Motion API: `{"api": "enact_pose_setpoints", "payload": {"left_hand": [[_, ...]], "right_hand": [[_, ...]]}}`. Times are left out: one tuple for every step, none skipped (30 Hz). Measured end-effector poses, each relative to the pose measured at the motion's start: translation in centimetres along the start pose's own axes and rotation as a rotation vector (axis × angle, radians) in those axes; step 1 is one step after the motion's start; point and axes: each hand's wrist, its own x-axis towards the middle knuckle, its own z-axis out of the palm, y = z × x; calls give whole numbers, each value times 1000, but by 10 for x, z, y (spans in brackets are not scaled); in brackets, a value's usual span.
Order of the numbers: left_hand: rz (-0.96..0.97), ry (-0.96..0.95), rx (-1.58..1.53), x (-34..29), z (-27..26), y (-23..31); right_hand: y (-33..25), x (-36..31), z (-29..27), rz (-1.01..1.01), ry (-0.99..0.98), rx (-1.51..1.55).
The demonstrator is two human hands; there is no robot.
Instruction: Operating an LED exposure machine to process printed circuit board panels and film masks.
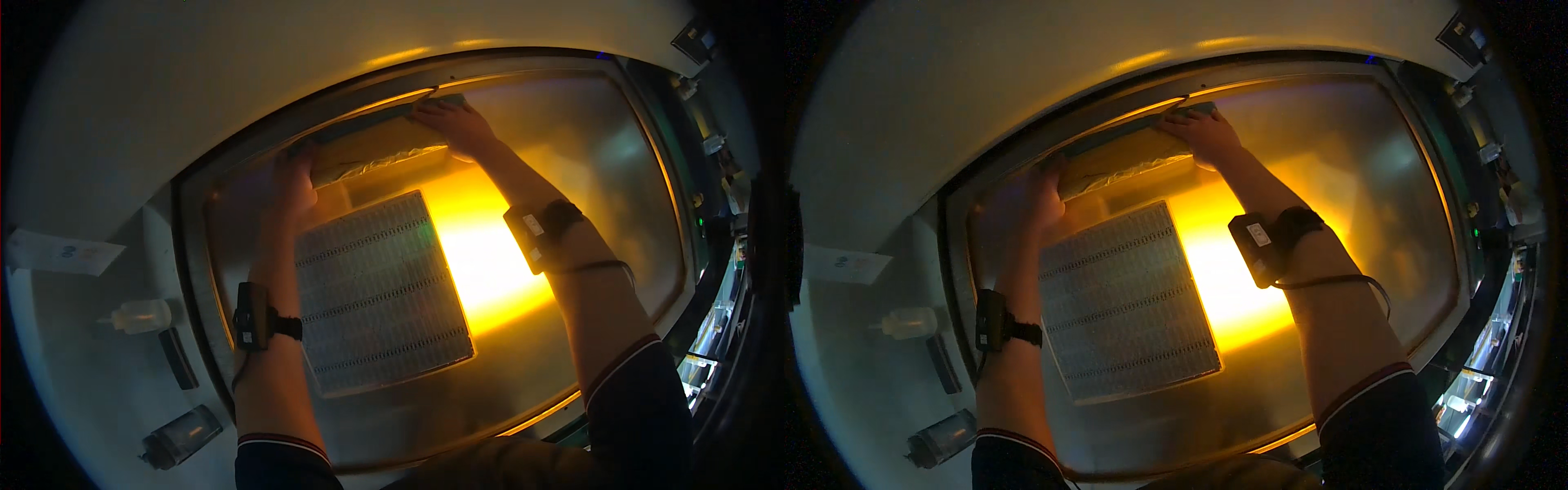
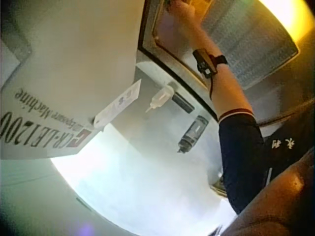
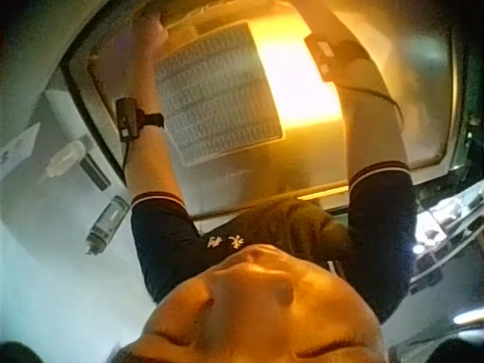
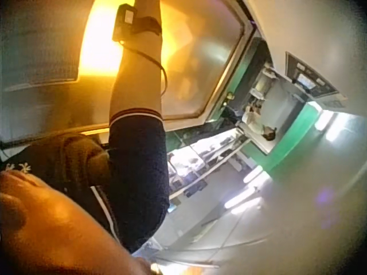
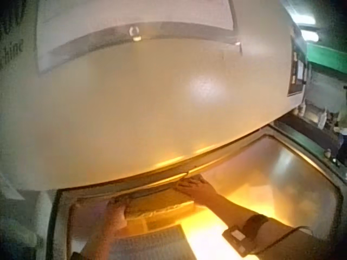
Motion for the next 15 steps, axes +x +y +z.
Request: {"api": "enact_pose_setpoints", "payload": {"left_hand": [[54, 92, 35, -3, 2, -22], [69, 106, 16, -5, -3, -4], [3, -21, 43, -15, -12, 24], [-65, -144, 78, -32, -25, 45], [11, -80, 71, -47, -26, 58], [54, -19, 108, -75, -33, 53], [43, -54, 102, -104, -32, 64], [32, -93, 94, -135, -31, 77], [44, -354, 11, -166, -39, 79], [-59, -556, -48, -210, -28, 86], [152, -576, -94, -274, -11, 102], [352, -576, -116, -340, -3, 108], [330, -482, -112, -403, -18, 136], [287, -386, -124, -450, -40, 174], [212, -420, -132, -460, -54, 191]], "right_hand": [[-12, 9, -2, 3, 34, 21], [-6, -3, -3, 15, 32, -3], [-6, -24, -3, 9, -18, -35], [-9, -48, -8, 0, -61, -63], [-8, -75, -14, 18, -52, -80], [-27, -91, -22, 8, -15, -62], [-36, -117, -33, -28, -52, -32], [-46, -151, -44, -63, -94, -4], [-65, -193, -54, -131, 86, 19], [-74, -234, -74, -128, -16, 437], [-82, -304, -67, 358, -376, 1206], [-92, -375, -55, -27, -337, 824], [-104, -400, -64, -10, -287, 811], [-118, -425, -87, -119, -236, 636], [-134, -458, -123, -221, -203, 458]]}}
